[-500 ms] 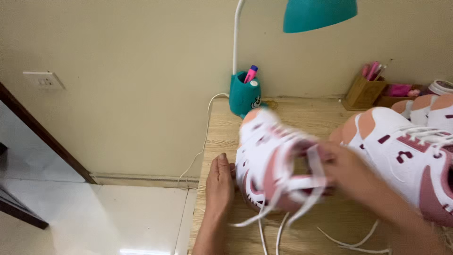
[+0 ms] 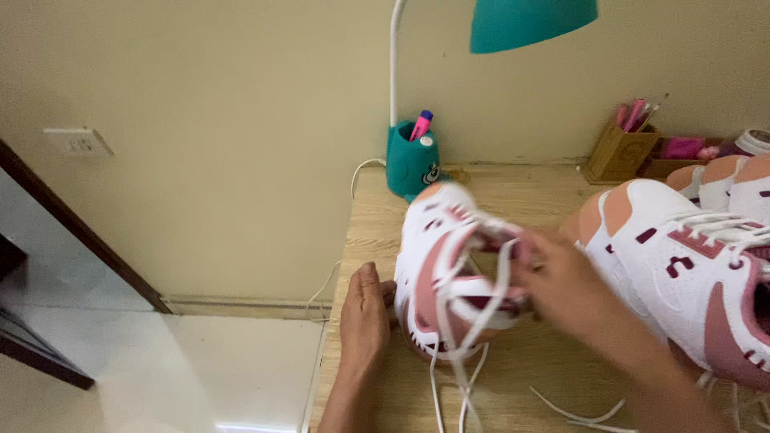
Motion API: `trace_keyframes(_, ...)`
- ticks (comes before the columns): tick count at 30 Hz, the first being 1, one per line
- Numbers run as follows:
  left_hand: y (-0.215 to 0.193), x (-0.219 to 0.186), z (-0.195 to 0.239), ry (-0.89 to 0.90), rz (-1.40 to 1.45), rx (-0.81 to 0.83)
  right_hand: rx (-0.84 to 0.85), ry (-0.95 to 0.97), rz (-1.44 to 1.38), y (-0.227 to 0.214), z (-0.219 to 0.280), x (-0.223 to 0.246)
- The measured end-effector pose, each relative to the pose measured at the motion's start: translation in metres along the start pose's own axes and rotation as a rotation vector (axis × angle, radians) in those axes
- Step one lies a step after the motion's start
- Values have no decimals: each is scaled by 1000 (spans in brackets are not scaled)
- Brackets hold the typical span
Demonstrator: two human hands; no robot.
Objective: The person arranges a pair of pink and white sneakers on a wooden desk, moving them into a row.
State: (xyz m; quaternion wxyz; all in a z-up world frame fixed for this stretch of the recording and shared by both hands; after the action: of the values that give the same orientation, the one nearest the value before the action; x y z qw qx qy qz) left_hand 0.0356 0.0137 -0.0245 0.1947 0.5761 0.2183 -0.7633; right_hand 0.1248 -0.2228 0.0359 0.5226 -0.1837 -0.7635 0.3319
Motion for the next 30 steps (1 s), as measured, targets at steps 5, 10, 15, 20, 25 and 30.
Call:
trace_keyframes(5, -1, -22, 22, -93, 131, 53, 122, 176, 216, 26, 9, 24)
trace_keyframes(10, -1, -33, 34, -171, 147, 54, 113, 54, 226, 43, 16, 6)
trace_keyframes(15, 1, -32, 33, -63, 42, 87, 81, 8, 139, 40, 21, 16)
trace_keyframes(20, 1, -28, 29, -10, -49, 56, 128, 123, 74, 33, 32, 35)
trace_keyframes(25, 4, -33, 37, 140, -47, 65, 19, -110, -3, 50, 26, 9)
trace_keyframes(30, 4, -37, 40, 34, -49, 39, 61, -265, -67, 26, 45, 10)
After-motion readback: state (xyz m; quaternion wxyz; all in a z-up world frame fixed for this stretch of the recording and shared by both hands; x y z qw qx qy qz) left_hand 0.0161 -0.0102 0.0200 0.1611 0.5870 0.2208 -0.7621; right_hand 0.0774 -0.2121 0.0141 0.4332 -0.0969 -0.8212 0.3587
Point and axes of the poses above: each hand's wrist, its own z-axis away from the middle knuckle, its own y-axis out of the palm, x = y × z, the point moved 3 cm from there along -z, towards the middle knuckle, and after that the axes turned 2 degrees about -y, right-handed, at the moved point
